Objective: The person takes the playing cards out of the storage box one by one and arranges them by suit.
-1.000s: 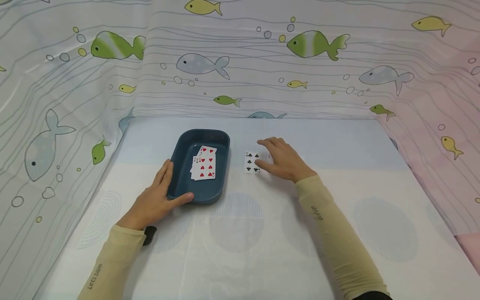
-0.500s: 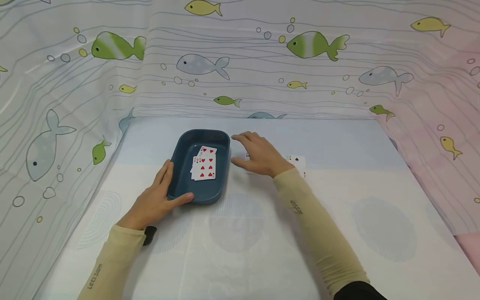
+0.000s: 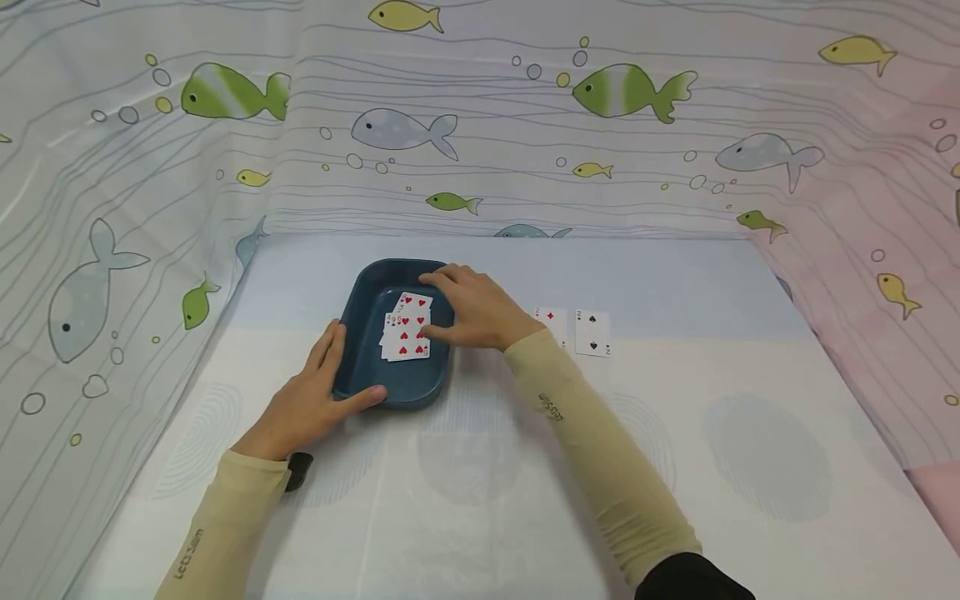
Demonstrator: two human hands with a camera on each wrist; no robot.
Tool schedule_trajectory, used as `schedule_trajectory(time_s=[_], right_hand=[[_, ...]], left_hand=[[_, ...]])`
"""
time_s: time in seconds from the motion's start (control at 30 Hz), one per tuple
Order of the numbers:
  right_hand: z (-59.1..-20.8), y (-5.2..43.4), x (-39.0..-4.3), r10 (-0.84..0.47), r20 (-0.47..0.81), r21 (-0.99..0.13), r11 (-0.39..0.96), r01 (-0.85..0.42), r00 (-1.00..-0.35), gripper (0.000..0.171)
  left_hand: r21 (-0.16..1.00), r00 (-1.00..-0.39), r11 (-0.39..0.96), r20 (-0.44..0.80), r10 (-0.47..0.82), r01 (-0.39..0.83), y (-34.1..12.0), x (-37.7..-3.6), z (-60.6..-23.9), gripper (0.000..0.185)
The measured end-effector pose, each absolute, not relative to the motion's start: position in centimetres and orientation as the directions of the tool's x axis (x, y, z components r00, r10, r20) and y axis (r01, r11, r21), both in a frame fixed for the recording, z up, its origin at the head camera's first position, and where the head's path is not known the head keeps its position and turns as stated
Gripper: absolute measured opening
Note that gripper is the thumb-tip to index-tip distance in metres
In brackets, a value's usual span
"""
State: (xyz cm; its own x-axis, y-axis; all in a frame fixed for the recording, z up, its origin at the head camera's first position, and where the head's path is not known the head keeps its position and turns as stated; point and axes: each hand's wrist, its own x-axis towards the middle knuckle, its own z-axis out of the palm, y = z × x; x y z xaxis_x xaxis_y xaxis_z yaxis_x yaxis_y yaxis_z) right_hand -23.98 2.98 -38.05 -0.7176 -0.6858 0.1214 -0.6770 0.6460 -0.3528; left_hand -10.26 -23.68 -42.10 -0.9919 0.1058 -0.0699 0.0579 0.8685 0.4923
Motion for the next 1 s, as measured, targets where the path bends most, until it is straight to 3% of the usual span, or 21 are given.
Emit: schedule_trajectory(time_s=[0.27,0.43,0.8,1.0], right_hand=[[-38.6,0.6,-24.2,-0.737,0.094,-0.373,0.598,-0.71,-0.67,0.082],[-39.4,-0.6,-24.5,-0.769,0.06,-0.317,0.59,-0.742,-0.637,0.085],[-40.8,-2.4,-24.6,-0.767,-0.069,-0.112,0.641,-0.759,-0.638,0.09],[-40.7,-2.6,-24.5,-0.735,-0.126,-0.074,0.677,-0.732,-0.667,0.091]], left_hand=[[0.482,-0.991,0.873,-0.065,0.114,0.068,-23.7,-10.3,-42.0,0.123],[0.486,-0.991,0.871,-0.063,0.119,0.074,-23.7,-10.3,-41.9,0.122],[0.49,-0.991,0.868,-0.056,0.121,0.078,-23.7,-10.2,-41.9,0.121],[0.491,-0.992,0.868,-0.055,0.117,0.075,-23.7,-10.2,-42.0,0.121]])
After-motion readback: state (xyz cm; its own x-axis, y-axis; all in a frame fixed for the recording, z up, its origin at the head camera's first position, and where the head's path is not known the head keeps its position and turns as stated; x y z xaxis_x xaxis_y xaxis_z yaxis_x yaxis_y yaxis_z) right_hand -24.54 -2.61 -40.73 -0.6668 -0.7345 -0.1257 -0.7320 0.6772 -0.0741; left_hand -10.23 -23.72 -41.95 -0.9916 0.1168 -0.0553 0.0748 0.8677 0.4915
